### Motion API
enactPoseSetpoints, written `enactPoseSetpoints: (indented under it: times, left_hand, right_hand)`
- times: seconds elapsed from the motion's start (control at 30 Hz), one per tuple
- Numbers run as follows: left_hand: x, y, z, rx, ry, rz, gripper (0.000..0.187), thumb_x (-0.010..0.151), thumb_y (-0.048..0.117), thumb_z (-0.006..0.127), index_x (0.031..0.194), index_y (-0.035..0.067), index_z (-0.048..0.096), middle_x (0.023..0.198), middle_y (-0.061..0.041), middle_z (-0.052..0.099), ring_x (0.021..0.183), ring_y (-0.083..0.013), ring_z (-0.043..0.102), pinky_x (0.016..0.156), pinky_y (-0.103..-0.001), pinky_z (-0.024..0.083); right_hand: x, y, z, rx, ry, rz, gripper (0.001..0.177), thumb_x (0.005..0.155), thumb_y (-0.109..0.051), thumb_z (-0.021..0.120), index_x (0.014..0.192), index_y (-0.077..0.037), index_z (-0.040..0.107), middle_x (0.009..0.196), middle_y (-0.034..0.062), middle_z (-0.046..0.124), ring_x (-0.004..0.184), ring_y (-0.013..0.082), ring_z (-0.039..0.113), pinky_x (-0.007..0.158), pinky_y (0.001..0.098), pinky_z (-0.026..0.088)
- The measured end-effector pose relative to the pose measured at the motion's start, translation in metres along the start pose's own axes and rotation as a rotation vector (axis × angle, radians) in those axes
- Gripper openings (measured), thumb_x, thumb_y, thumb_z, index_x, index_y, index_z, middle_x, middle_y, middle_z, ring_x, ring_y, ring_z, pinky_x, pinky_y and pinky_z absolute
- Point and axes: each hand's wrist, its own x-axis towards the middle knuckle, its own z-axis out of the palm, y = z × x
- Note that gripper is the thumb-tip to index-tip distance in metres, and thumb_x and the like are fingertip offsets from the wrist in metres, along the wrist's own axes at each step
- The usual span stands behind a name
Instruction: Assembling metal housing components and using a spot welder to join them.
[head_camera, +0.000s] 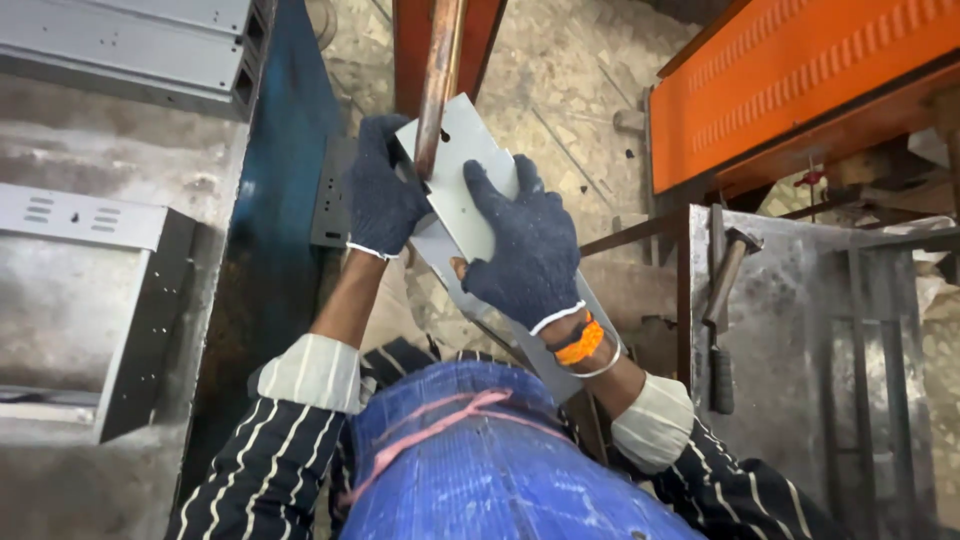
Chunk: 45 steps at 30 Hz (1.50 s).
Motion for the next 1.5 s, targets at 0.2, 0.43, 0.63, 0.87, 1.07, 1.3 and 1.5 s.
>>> enactPoseSetpoints:
  times: [0.2, 0.43, 0.63, 0.87, 1.07, 1.3, 1.5]
  left_hand:
    - [-0.009, -0.024, 0.009, 0.068, 0.011, -0.096, 0.035, 0.091, 0.002, 0.061, 0.125, 0.007, 0.058, 0.106, -0.011, 0.066, 0.087, -0.0224, 0.068, 0.084, -0.037, 0.056]
    - [-0.044, 0.000, 0.019, -0.180, -0.075, 0.034, 0.079, 0.072, 0.014, 0.088, 0.136, 0.002, 0.043, 0.128, -0.018, 0.055, 0.119, -0.0300, 0.060, 0.103, -0.038, 0.049]
    - [-0.058, -0.004, 0.038, 0.215, 0.098, 0.057, 0.080, 0.072, 0.015, 0.089, 0.141, 0.002, 0.050, 0.131, -0.019, 0.060, 0.125, -0.0346, 0.061, 0.106, -0.041, 0.049]
    - [-0.059, 0.009, 0.051, 0.177, 0.223, -0.098, 0.078, 0.069, 0.020, 0.091, 0.133, 0.000, 0.051, 0.121, -0.017, 0.064, 0.114, -0.0341, 0.065, 0.100, -0.040, 0.051]
    - [-0.067, -0.003, 0.054, 0.241, 0.240, -0.120, 0.080, 0.076, 0.024, 0.090, 0.139, 0.000, 0.047, 0.125, -0.018, 0.061, 0.118, -0.0333, 0.063, 0.100, -0.039, 0.050]
    - [-0.064, 0.003, 0.046, 0.106, 0.189, -0.118, 0.088, 0.069, 0.021, 0.094, 0.140, 0.000, 0.046, 0.127, -0.017, 0.060, 0.120, -0.0337, 0.064, 0.104, -0.040, 0.051]
    - [-0.060, -0.002, 0.032, 0.156, 0.085, -0.089, 0.095, 0.060, 0.009, 0.092, 0.143, 0.002, 0.047, 0.134, -0.018, 0.062, 0.128, -0.0327, 0.061, 0.108, -0.040, 0.049]
  right_hand:
    - [-0.004, 0.006, -0.007, 0.013, 0.002, -0.002, 0.099, 0.052, -0.036, 0.092, 0.144, -0.021, 0.058, 0.144, 0.0361, 0.048, 0.098, 0.0475, 0.064, 0.084, 0.0510, 0.053]
    - [-0.019, 0.040, -0.017, 0.016, -0.028, -0.106, 0.098, 0.053, -0.035, 0.091, 0.144, -0.022, 0.059, 0.146, 0.0353, 0.047, 0.097, 0.0455, 0.064, 0.087, 0.0503, 0.053]
    - [0.000, 0.070, -0.024, 0.037, -0.090, -0.280, 0.094, 0.058, -0.036, 0.090, 0.145, -0.020, 0.058, 0.147, 0.0350, 0.046, 0.096, 0.0452, 0.063, 0.087, 0.0505, 0.052]
    - [0.011, 0.087, -0.025, 0.048, -0.121, -0.399, 0.094, 0.059, -0.036, 0.087, 0.147, -0.021, 0.057, 0.148, 0.0333, 0.046, 0.096, 0.0455, 0.062, 0.087, 0.0503, 0.052]
    - [0.008, 0.085, -0.021, 0.040, -0.133, -0.422, 0.094, 0.058, -0.034, 0.086, 0.147, -0.022, 0.057, 0.148, 0.0329, 0.046, 0.094, 0.0445, 0.062, 0.085, 0.0500, 0.051]
    - [0.008, 0.073, -0.028, 0.015, -0.142, -0.342, 0.093, 0.056, -0.034, 0.086, 0.144, -0.024, 0.059, 0.148, 0.0323, 0.046, 0.094, 0.0448, 0.063, 0.083, 0.0502, 0.051]
    - [-0.009, 0.061, -0.020, -0.004, -0.115, -0.248, 0.093, 0.057, -0.035, 0.088, 0.144, -0.023, 0.059, 0.147, 0.0333, 0.045, 0.094, 0.0449, 0.063, 0.085, 0.0507, 0.051]
